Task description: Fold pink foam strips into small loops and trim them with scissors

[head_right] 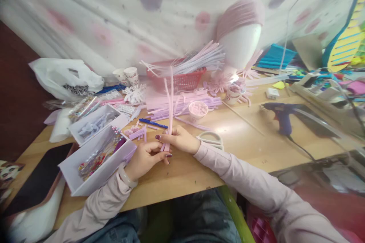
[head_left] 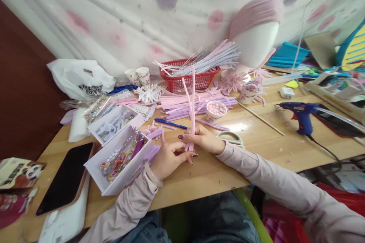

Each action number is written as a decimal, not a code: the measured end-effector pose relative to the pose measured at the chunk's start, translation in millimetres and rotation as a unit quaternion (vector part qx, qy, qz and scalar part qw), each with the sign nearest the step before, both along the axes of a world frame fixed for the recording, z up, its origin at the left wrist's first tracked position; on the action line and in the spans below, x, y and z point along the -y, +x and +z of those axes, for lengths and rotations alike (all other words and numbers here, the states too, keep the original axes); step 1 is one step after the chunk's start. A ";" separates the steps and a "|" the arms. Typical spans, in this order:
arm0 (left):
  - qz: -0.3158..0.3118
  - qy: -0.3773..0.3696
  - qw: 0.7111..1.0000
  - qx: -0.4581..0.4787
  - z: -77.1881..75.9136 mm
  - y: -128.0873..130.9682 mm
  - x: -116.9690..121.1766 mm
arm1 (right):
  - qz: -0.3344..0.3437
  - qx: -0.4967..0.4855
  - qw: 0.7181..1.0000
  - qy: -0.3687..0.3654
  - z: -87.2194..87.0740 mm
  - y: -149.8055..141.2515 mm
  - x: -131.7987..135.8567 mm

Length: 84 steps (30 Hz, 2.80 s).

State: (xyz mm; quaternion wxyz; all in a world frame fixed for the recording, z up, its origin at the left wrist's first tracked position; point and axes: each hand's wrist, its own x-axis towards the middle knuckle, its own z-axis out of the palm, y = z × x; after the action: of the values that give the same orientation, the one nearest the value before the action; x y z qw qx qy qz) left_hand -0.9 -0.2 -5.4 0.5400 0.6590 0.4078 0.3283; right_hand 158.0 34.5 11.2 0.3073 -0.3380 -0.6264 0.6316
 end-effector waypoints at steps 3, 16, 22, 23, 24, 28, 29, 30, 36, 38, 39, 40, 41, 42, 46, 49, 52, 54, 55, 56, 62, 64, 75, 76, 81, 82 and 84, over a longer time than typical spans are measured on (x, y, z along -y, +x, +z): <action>0.001 -0.002 1.000 -0.004 -0.2 0.3 -0.1 | 0.001 0.003 1.000 -0.004 -0.4 1.3 -1.1; -0.009 0.003 0.998 -0.060 -3.5 -2.5 0.1 | 0.119 0.006 0.992 0.042 -8.6 3.0 -1.6; -0.007 0.007 0.999 -0.043 -1.5 -3.2 0.1 | 0.107 -0.002 0.993 0.054 -8.1 3.2 -2.4; -0.010 0.001 0.999 -0.034 -0.3 -3.1 0.1 | 0.104 -0.006 0.993 0.053 -8.1 3.3 -2.4; -0.012 -0.007 1.000 -0.025 1.0 -3.0 0.0 | 0.103 -0.010 0.993 0.050 -8.2 3.4 -2.5; -0.013 -0.025 1.000 -0.001 4.6 -2.0 -0.3 | 0.117 -0.011 0.992 0.041 -9.4 3.5 -2.9; -0.010 -0.024 1.000 -0.001 4.8 -1.8 -0.3 | 0.117 -0.009 0.992 0.041 -9.7 3.4 -3.1; -0.008 -0.023 1.000 -0.003 4.5 -1.8 -0.2 | 0.117 -0.006 0.992 0.042 -10.0 3.3 -3.2; 0.007 0.027 0.999 -0.039 -0.9 -3.6 1.5 | 0.106 -0.009 0.994 0.040 -10.0 3.1 -4.6; 0.015 0.050 0.998 -0.048 -2.3 -3.9 1.3 | 0.107 -0.011 0.993 0.040 -9.8 2.9 -4.7; 0.018 0.058 0.997 -0.051 -2.6 -3.9 0.9 | 0.109 -0.010 0.993 0.039 -9.5 2.6 -4.7; 0.021 0.065 0.996 -0.054 -2.6 -3.8 0.6 | 0.113 -0.010 0.993 0.037 -9.0 2.1 -4.5; 0.025 0.071 0.995 -0.058 -2.4 -3.6 0.1 | 0.116 -0.011 0.993 0.035 -8.3 1.6 -4.1; 0.029 0.077 0.995 -0.061 -1.9 -3.3 -0.2 | 0.119 -0.013 0.992 0.031 -7.3 1.0 -3.6; 0.036 0.083 0.994 -0.054 0.5 -2.7 -0.7 | 0.127 -0.023 0.991 0.015 -2.9 -1.4 -1.0; 0.037 0.089 0.994 -0.049 0.4 -3.6 -0.3 | 0.110 -0.035 0.993 0.004 -1.2 -2.7 1.1; 0.043 0.110 0.992 -0.054 -2.3 -5.3 0.0 | 0.087 -0.041 0.995 -0.005 -1.8 -3.8 3.0; 0.049 0.117 0.990 -0.060 -4.5 -6.3 0.1 | 0.076 -0.044 0.996 -0.016 -3.0 -4.3 4.1; 0.051 0.117 0.990 -0.061 -5.2 -6.5 0.1 | 0.071 -0.046 0.996 -0.021 -3.6 -4.5 4.4; 0.053 0.113 0.990 -0.062 -5.6 -6.6 0.1 | 0.067 -0.049 0.996 -0.021 -4.3 -4.5 4.4; 0.017 -0.031 0.999 0.029 -0.7 -5.1 -1.2 | 0.045 -0.032 0.997 0.053 -8.4 -1.6 1.1; -0.025 -0.129 0.987 0.096 0.6 -4.4 -1.8 | 0.028 -0.026 0.997 0.062 -8.8 -0.8 1.1; -0.073 -0.254 0.954 0.139 2.3 -3.5 -4.3 | 0.027 -0.017 0.994 0.102 -9.5 -0.5 3.0; -0.080 -0.258 0.954 0.131 3.2 -4.0 -4.3 | 0.009 -0.011 0.994 0.109 -10.5 0.4 2.1; -0.102 -0.287 0.944 0.124 7.0 -6.8 -5.1 | 0.002 0.019 0.993 0.120 -11.2 2.8 2.3; -0.102 -0.298 0.939 0.138 7.3 -7.2 -5.4 | 0.019 0.020 0.993 0.114 -10.4 2.5 3.1; -0.107 -0.325 0.925 0.164 6.9 -7.7 -6.2 | 0.043 0.020 0.993 0.107 -8.9 1.2 4.5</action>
State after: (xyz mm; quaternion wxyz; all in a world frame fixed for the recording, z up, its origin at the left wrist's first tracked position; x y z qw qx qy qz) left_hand -8.6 6.0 1.5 0.8160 0.4239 0.3246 0.2215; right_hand 159.1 29.9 2.2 0.3015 -0.2886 -0.7102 0.5670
